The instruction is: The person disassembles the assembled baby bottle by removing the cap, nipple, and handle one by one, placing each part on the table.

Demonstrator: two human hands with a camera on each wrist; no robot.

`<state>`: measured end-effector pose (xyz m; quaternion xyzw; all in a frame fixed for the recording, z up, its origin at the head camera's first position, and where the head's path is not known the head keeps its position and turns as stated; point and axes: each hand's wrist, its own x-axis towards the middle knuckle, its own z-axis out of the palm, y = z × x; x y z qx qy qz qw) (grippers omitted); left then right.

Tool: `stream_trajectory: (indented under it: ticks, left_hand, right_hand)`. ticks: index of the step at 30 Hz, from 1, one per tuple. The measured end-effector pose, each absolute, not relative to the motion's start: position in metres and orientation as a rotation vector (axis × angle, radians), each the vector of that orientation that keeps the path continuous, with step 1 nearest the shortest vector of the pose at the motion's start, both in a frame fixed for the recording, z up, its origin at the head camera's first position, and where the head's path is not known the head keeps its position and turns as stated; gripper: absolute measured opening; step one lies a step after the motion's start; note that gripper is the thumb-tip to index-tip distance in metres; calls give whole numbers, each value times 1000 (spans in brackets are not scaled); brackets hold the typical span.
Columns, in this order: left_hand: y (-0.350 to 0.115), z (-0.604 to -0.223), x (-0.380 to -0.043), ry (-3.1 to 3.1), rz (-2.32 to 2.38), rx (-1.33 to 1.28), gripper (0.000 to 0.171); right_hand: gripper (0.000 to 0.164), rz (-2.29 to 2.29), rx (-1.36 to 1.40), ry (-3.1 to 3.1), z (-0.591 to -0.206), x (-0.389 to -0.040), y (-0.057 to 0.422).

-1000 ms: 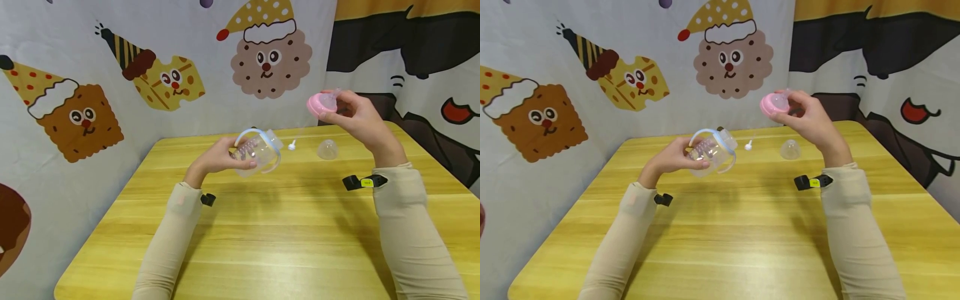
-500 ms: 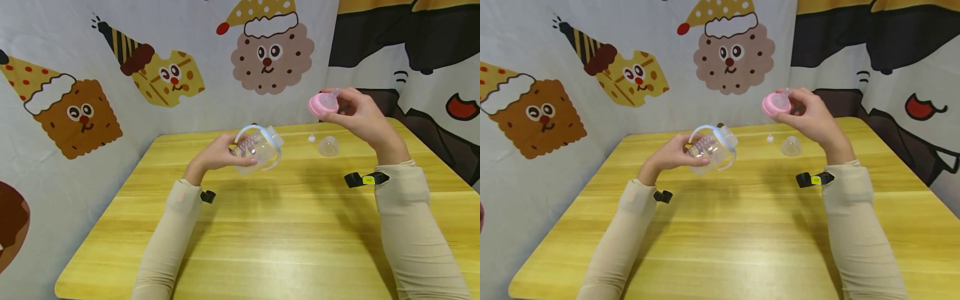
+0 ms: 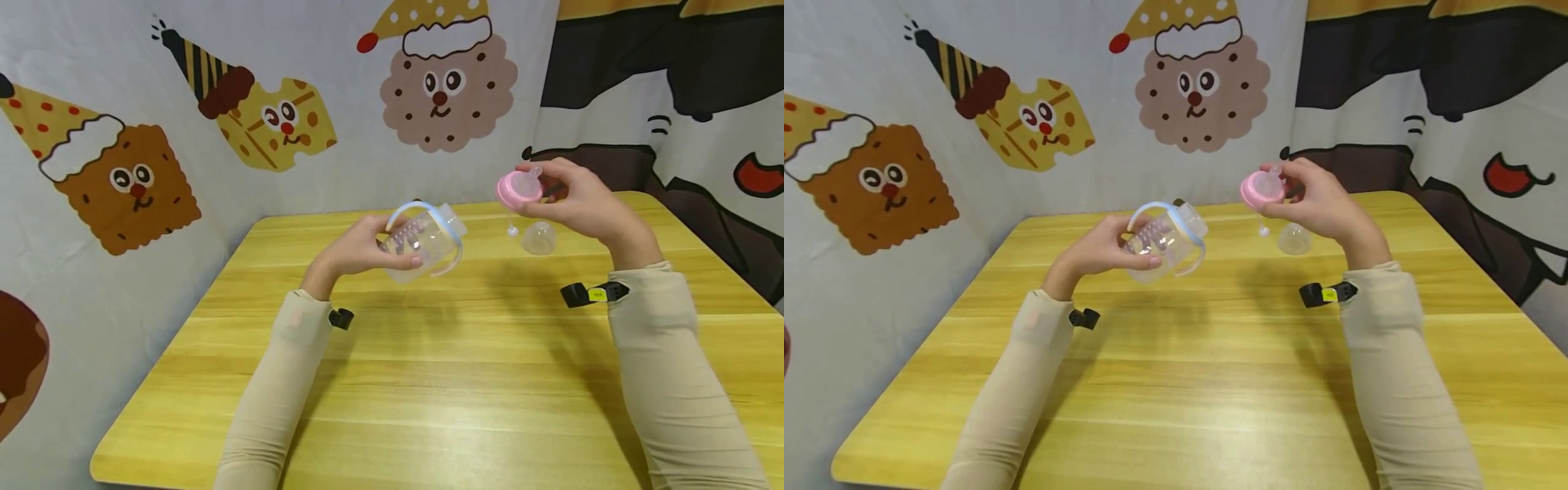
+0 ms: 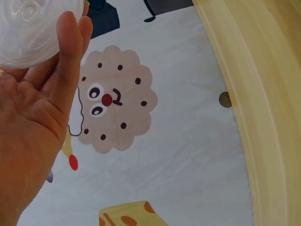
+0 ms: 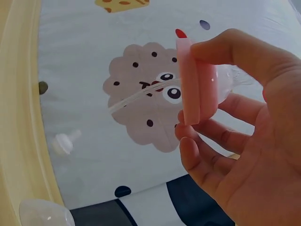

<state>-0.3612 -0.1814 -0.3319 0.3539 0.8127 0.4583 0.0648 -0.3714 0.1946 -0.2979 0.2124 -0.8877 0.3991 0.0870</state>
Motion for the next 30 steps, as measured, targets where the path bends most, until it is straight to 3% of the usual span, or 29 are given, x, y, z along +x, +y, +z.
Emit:
stream_trajectory:
  ticks: [30]
  left_hand:
    - [-183, -328, -364, 2469, 1358, 1089, 52]
  right_hand:
    - [69, 1004, 751, -2893, -303, -378, 196]
